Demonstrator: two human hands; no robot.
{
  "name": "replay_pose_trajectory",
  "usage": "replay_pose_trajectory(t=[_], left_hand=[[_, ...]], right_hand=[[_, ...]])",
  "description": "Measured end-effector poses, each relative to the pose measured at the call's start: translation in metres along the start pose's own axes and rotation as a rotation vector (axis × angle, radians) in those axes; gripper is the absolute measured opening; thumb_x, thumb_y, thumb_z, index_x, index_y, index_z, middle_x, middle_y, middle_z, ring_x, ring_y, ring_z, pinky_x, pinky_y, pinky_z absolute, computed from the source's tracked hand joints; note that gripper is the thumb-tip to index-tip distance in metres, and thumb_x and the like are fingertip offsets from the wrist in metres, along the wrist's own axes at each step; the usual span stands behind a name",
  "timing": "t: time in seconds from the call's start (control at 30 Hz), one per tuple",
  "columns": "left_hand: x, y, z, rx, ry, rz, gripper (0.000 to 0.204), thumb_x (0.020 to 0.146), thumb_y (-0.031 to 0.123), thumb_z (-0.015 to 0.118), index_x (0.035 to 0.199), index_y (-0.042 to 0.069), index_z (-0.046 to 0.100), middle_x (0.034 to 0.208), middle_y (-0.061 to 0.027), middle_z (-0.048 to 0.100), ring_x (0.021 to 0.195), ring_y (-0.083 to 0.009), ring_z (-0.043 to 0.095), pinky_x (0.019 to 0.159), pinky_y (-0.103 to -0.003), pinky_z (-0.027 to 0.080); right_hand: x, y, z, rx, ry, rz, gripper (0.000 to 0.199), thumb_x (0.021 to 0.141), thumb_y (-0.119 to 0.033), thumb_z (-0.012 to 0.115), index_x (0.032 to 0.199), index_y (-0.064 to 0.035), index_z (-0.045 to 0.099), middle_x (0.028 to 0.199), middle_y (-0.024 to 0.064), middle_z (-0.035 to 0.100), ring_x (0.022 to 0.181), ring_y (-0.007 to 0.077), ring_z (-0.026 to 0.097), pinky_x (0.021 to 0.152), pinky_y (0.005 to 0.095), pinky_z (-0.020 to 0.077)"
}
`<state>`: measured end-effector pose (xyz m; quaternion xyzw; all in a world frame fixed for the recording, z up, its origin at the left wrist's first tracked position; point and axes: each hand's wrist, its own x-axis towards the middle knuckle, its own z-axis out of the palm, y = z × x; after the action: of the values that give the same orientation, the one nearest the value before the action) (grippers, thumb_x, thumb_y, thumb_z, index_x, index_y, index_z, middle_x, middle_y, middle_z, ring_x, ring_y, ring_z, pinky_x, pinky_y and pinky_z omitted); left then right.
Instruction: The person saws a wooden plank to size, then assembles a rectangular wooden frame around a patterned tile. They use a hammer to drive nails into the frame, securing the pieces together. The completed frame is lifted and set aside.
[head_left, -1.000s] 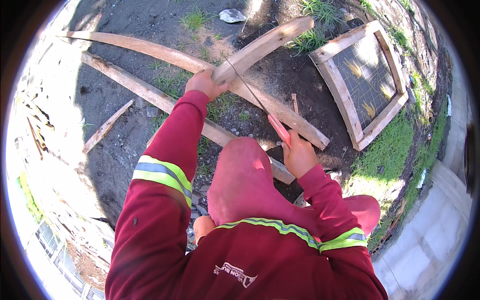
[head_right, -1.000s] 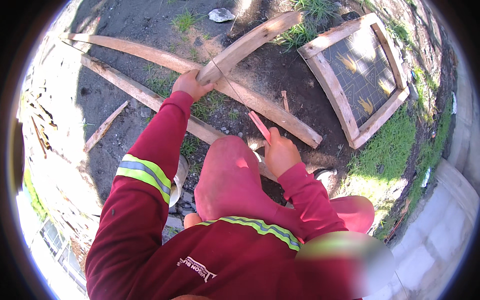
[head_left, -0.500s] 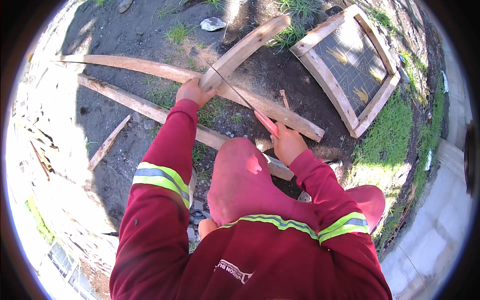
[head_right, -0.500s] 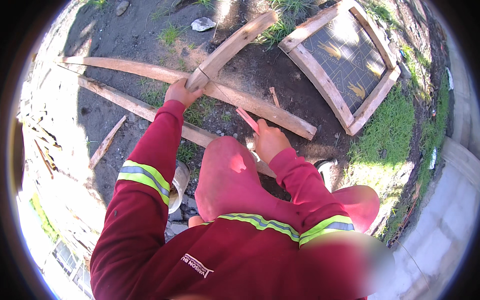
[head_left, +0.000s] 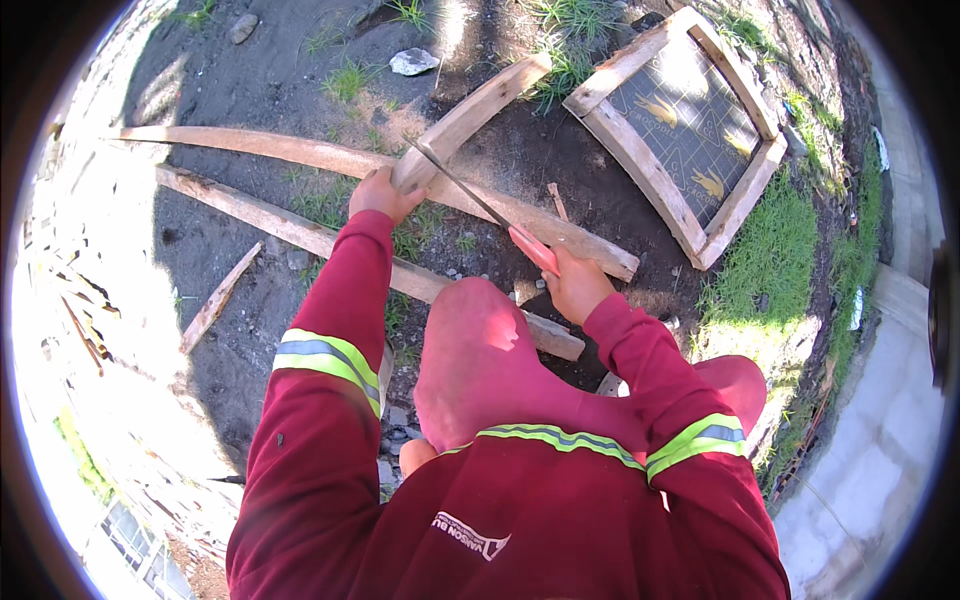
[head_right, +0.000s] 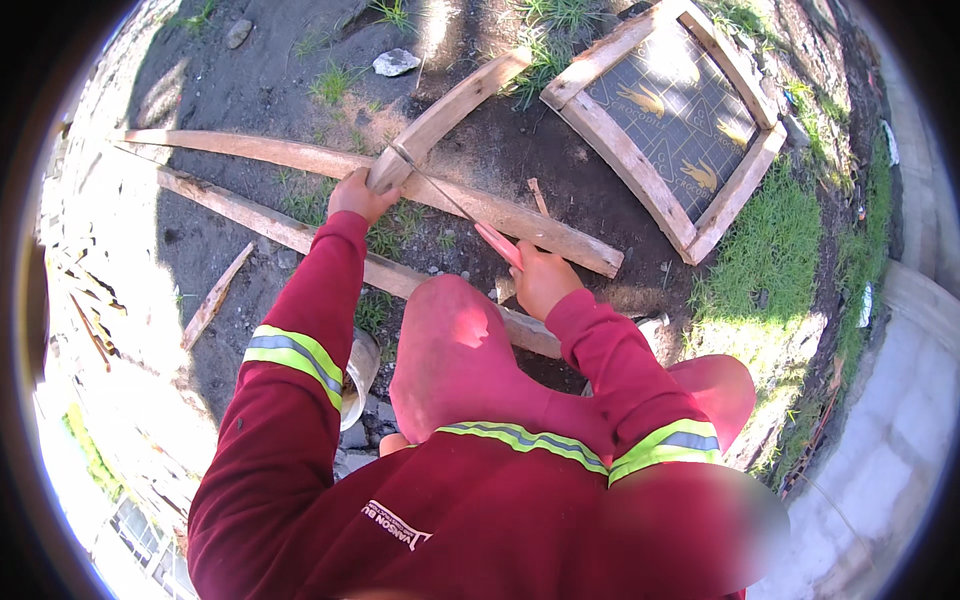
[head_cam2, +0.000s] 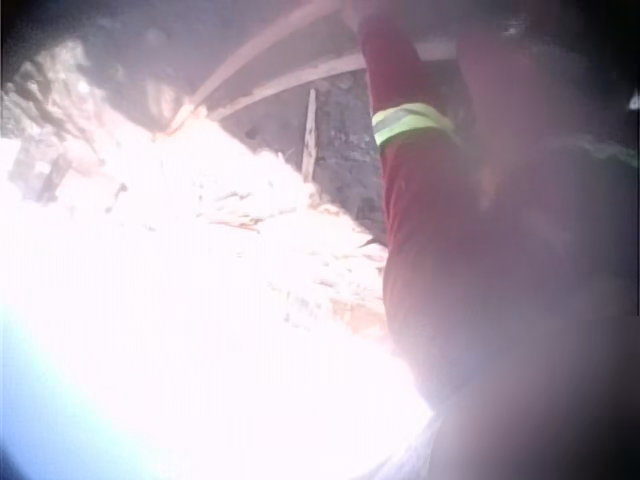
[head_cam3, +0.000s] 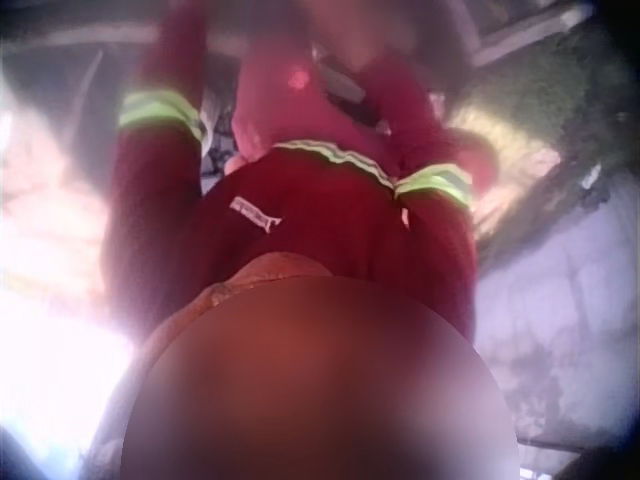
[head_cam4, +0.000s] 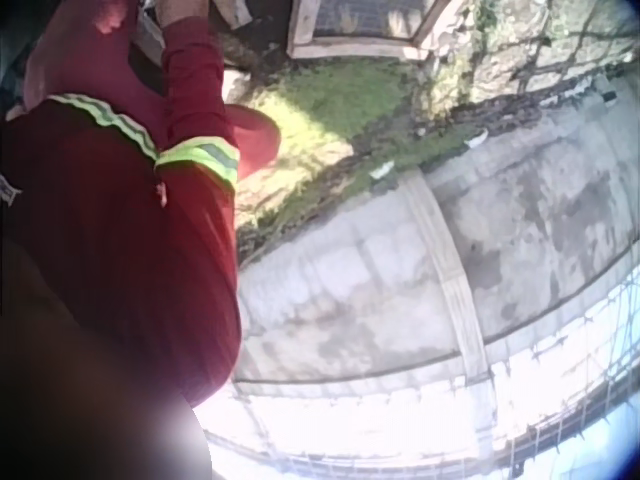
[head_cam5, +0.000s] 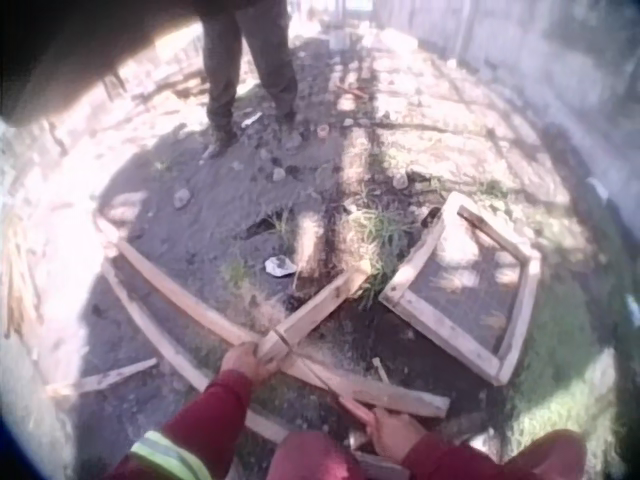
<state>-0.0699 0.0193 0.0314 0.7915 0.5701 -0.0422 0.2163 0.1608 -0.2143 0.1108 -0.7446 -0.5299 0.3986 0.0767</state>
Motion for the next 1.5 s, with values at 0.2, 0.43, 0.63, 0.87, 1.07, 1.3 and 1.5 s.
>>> replay_pose_trajectory(t=[0.2, 0.43, 0.63, 0.87, 1.07, 1.3, 1.5], left_hand=[[-0.003, -0.001, 0.009, 0.048, 0.042, 0.003, 0.069, 0.067, 0.052, 0.075, 0.112, 0.001, 0.060, 0.108, -0.0206, 0.063, 0.101, -0.0370, 0.062, 0.087, -0.044, 0.050], [-0.021, 0.007, 0.023, 0.002, 0.198, 0.023, 0.071, 0.068, 0.049, 0.077, 0.117, 0.002, 0.055, 0.111, -0.0206, 0.060, 0.103, -0.0379, 0.059, 0.088, -0.045, 0.049], [-0.021, 0.005, 0.017, -0.070, 0.171, -0.007, 0.068, 0.068, 0.048, 0.078, 0.114, 0.002, 0.057, 0.113, -0.0225, 0.058, 0.104, -0.0400, 0.058, 0.088, -0.046, 0.048], [-0.029, -0.007, -0.055, -0.246, 0.492, 0.186, 0.064, 0.063, 0.035, 0.084, 0.108, -0.004, 0.062, 0.098, -0.0210, 0.065, 0.092, -0.0363, 0.062, 0.082, -0.042, 0.050], [-0.046, 0.031, -0.135, -0.697, 0.631, 0.456, 0.036, 0.081, 0.021, 0.074, 0.107, -0.002, 0.063, 0.093, -0.0041, 0.066, 0.081, -0.0140, 0.061, 0.074, -0.030, 0.050], [-0.092, 0.146, -0.189, -1.413, 0.618, 0.452, 0.061, 0.096, 0.054, 0.045, 0.132, 0.006, 0.045, 0.117, -0.0095, 0.056, 0.104, -0.0233, 0.057, 0.090, -0.039, 0.048], [-0.130, 0.269, -0.177, -1.863, 0.543, 0.489, 0.060, 0.098, 0.058, 0.029, 0.139, 0.015, 0.039, 0.126, -0.0086, 0.052, 0.110, -0.0270, 0.055, 0.095, -0.046, 0.046]], right_hand=[[0.044, -0.015, 0.004, -0.079, 0.062, -0.078, 0.024, 0.087, -0.016, 0.059, 0.103, 0.0010, 0.053, 0.082, 0.0267, 0.065, 0.078, 0.0438, 0.065, 0.072, 0.0505, 0.0517], [0.036, -0.010, -0.033, 0.039, 0.080, -0.111, 0.025, 0.088, -0.021, 0.060, 0.105, -0.0030, 0.056, 0.087, 0.0248, 0.065, 0.085, 0.0437, 0.063, 0.077, 0.0502, 0.0495], [-0.118, 0.075, -0.177, -0.091, 0.414, -0.083, 0.028, 0.086, -0.018, 0.064, 0.109, -0.0047, 0.056, 0.080, 0.0221, 0.064, 0.077, 0.0421, 0.062, 0.069, 0.0464, 0.0484], [-0.308, 0.282, -0.100, -0.179, 1.032, 0.688, 0.037, 0.088, -0.016, 0.059, 0.123, -0.0065, 0.051, 0.089, 0.0209, 0.066, 0.077, 0.0383, 0.065, 0.068, 0.0438, 0.0510], [-0.353, 0.355, 0.087, 0.153, 1.020, 1.195, 0.033, 0.087, -0.022, 0.058, 0.119, -0.0135, 0.052, 0.097, 0.0224, 0.067, 0.086, 0.0428, 0.065, 0.074, 0.0482, 0.0514], [-0.307, 0.339, 0.116, 0.210, 0.789, 1.195, 0.046, 0.077, -0.026, 0.073, 0.116, -0.0069, 0.058, 0.109, 0.0224, 0.060, 0.102, 0.0410, 0.059, 0.087, 0.0454, 0.0492], [-0.267, 0.289, -0.058, 0.369, 1.115, 0.391, 0.050, 0.079, -0.033, 0.075, 0.114, -0.0004, 0.059, 0.104, 0.0182, 0.066, 0.096, 0.0294, 0.064, 0.086, 0.0389, 0.0501]])
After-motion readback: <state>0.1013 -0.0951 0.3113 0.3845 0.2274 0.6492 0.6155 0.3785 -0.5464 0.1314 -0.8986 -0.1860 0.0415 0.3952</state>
